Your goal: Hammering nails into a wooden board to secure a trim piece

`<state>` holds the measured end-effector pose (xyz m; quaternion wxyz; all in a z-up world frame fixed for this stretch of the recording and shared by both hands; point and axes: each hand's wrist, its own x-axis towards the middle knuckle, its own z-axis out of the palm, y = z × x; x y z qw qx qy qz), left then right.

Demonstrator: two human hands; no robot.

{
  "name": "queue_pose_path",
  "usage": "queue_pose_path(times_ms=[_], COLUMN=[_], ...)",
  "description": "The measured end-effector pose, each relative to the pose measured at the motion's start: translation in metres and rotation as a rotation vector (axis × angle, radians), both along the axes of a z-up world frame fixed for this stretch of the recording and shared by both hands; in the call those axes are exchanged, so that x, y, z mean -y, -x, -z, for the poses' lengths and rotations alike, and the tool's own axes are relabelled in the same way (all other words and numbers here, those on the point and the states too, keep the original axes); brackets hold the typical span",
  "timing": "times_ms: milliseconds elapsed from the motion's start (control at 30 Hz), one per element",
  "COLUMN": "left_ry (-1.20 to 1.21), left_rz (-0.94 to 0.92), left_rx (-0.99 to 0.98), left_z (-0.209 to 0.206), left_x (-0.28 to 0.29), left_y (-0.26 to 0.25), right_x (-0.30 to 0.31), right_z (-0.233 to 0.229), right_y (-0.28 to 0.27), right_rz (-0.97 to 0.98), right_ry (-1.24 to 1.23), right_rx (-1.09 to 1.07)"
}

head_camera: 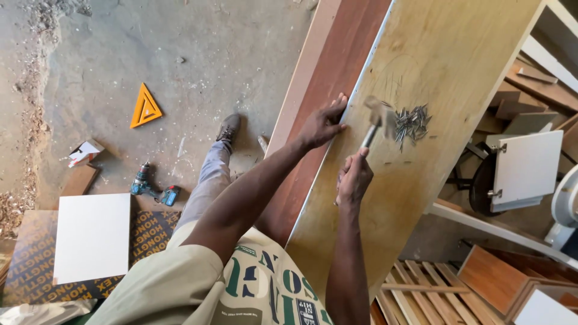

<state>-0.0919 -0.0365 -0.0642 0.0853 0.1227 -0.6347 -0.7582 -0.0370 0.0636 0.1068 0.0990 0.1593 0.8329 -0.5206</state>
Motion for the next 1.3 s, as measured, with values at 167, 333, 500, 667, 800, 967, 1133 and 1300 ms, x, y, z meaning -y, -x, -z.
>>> queue_pose_path(times_ms=[167, 333, 500, 667, 800, 967, 1133, 1300], left_ry=[0.012, 0.046, -0.015, 0.027, 0.092, 0.192, 0.641, 0.932], left_rz=[0.025, 0.050, 0.036, 0.027, 0.050, 0.016, 0.131, 0.073], left_rx=[0.006, -0.033, -0.034, -0.020, -0.030, 0.088, 0.062, -0.168], left_z=[0.012, 0.004, 0.003, 0.009, 0.008, 0.002, -0.094, -0.037], left_x=[-0.004, 0.004, 0.004, 0.001, 0.007, -0.007, -0.015, -0.112], left_y=[-0.005, 0.001, -0.004, -0.001, -0.003, -0.017, -0.057, -0.034], right_x=[-0.021, -0.001, 0.021, -0.004, 0.009, -0.001, -0.071, -0.112], right_z=[0.037, 0.014, -0.016, 0.023, 0.004, -0.022, 0.010, 0.010], right_y=[-0.004, -0.001, 0.000, -0.001, 0.012, -0.024, -0.106, -0.213], right_rz=[-0.059, -0.021, -0.051, -0.033, -0.092, 0.077, 0.121, 0.338], right_ry=[-0.157, -0.048, -0.076, -0.039, -0.087, 0.063, 0.058, 0.081], right_rx=[-0.042, 0.019, 0.083, -0.035, 0.079, 0.056, 0.009, 0.131])
